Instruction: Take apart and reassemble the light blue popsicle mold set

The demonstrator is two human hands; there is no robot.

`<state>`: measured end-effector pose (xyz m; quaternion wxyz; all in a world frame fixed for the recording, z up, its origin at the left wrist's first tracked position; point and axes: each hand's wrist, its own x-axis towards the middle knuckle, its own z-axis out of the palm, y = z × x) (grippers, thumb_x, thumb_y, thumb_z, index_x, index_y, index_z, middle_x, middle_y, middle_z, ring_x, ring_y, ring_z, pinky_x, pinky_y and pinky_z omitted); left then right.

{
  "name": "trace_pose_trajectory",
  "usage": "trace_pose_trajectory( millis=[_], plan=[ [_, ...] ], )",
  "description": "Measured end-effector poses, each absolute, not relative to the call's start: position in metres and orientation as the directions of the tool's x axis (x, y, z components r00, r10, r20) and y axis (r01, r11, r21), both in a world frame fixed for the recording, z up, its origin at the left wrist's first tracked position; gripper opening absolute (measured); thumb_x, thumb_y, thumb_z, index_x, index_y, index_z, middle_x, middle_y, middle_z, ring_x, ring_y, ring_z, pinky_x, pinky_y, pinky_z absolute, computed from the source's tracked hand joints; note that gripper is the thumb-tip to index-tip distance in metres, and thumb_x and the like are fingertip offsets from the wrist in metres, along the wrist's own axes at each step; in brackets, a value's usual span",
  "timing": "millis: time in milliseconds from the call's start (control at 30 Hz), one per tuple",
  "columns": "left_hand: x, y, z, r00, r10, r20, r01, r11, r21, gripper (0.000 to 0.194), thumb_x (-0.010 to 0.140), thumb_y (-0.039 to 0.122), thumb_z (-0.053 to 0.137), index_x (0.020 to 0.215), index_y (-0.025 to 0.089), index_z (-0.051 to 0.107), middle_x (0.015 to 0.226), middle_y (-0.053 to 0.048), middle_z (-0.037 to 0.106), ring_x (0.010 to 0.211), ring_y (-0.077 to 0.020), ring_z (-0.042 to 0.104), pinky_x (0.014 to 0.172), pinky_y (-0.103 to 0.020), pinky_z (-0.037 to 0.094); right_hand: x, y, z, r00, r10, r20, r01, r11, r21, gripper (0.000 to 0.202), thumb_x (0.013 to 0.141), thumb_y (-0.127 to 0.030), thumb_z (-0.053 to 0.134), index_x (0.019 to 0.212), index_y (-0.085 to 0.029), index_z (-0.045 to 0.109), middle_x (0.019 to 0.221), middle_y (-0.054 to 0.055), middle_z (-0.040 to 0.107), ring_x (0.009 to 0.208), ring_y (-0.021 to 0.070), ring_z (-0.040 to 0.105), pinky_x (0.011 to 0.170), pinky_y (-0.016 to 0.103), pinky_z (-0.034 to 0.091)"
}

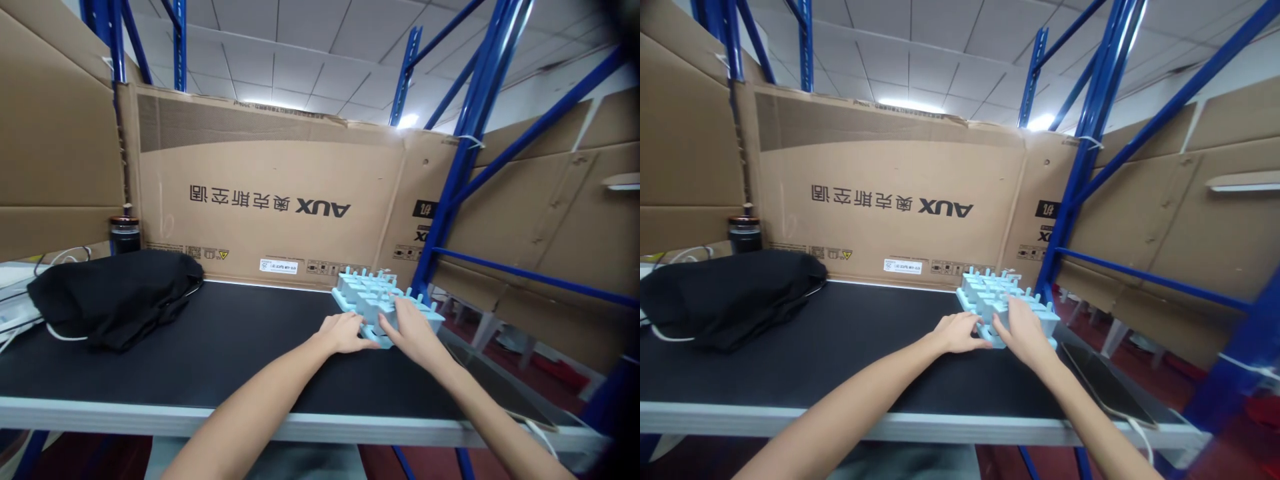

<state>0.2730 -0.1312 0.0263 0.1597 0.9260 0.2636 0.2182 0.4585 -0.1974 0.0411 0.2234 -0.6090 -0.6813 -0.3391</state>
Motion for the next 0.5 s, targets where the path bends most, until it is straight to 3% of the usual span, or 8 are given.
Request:
trace_pose_trajectory(
  millis=[167,500],
  plan=[
    [0.287,-0.137,0.030,0.763,0.584,0.277,0.454,-0.789,0.413,0.069,0.067,0.079,0.049,0.112,0.028,0.060,0.116,-0.008,0.061,0.104,-0.0318,0.060,0.086,-0.043,0.048,0.451,-0.200,0.041,-0.093,0.683,0.724,0.963,-0.123,0.240,0.048,0.088,-0.046,0.034,0.119,-0.013,0.050,0.111,0.017,0.060,0.103,0.0316,0.050,0.079,0.046,0.040],
    [0.272,-0.132,0.026,0.722,0.649,0.240,0.499,-0.729,0.469,0.063,0.070,0.073,0.052,0.116,0.032,0.060,0.110,-0.007,0.065,0.103,-0.0320,0.060,0.085,-0.043,0.047,0.433,-0.206,0.041,-0.046,0.697,0.716,0.966,-0.150,0.208,0.046,0.089,-0.051,0.034,0.110,-0.015,0.056,0.102,0.015,0.066,0.105,0.0328,0.048,0.084,0.050,0.035]
  ],
)
